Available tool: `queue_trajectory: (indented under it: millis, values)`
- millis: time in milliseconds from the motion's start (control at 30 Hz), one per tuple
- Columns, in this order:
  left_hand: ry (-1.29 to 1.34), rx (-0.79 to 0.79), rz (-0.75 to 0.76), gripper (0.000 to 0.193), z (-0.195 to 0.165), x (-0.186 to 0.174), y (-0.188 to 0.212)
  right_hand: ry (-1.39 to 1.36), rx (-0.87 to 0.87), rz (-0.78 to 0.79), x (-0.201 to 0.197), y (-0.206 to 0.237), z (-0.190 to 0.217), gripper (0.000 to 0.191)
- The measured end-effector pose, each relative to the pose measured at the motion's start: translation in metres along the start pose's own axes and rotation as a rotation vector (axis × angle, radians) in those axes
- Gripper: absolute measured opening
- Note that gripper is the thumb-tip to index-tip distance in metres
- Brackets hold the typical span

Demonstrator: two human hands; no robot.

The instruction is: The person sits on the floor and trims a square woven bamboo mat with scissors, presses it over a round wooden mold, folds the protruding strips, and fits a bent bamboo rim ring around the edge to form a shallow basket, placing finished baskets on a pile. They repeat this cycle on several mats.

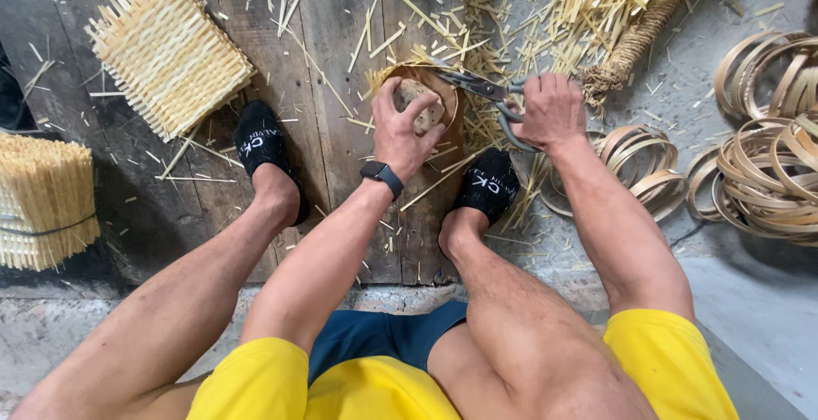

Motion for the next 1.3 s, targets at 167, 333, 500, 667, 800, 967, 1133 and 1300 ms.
queue_trajectory:
  millis: [167,333,500,667,800,967,1133,1300]
  values:
    - [0.003,0.081,0.102,0.046,0.003,0.008,-0.006,-0.008,0.006,-0.081,-0.003,-0.001,0.009,0.032]
    - [-0.016,0.125,0.235,0.041,0.008,-0.004,-0.012,-0.053,0.042,0.273,0.02,0.003,-0.012,0.018]
    - [-0.015,0.136,0.388,0.037,0.008,0.001,-0.022,-0.041,-0.032,0.016,0.01,-0.003,0.006,0.042]
    - [-0.071,0.21,0.327,0.055,0.006,-0.007,-0.022,-0.035,0.062,0.242,0.022,-0.007,0.0,0.012]
    - [0.127,0.008,0.108,0.098,0.012,-0.006,-0.004,-0.065,0.047,0.2,0.016,-0.003,-0.005,0.02]
    - [0.124,0.03,0.075,0.092,0.011,0.006,-0.001,-0.003,-0.013,-0.112,0.001,0.0,0.009,0.035]
    - [0.084,0.02,0.148,0.086,0.015,0.001,-0.004,-0.118,0.093,0.349,0.031,0.001,-0.006,0.014]
    - [0.05,0.04,0.209,0.085,0.008,0.002,-0.008,-0.063,-0.027,-0.006,0.01,0.0,0.0,0.038]
Point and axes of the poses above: each hand's wrist, its own y-axis away from the middle knuckle, its own x-axis out of the palm, z = x × y, the point moved 6 cm from there along -y, towards the middle knuckle, and after that the axes turned 8 degrees about z, right-handed, at the moved point
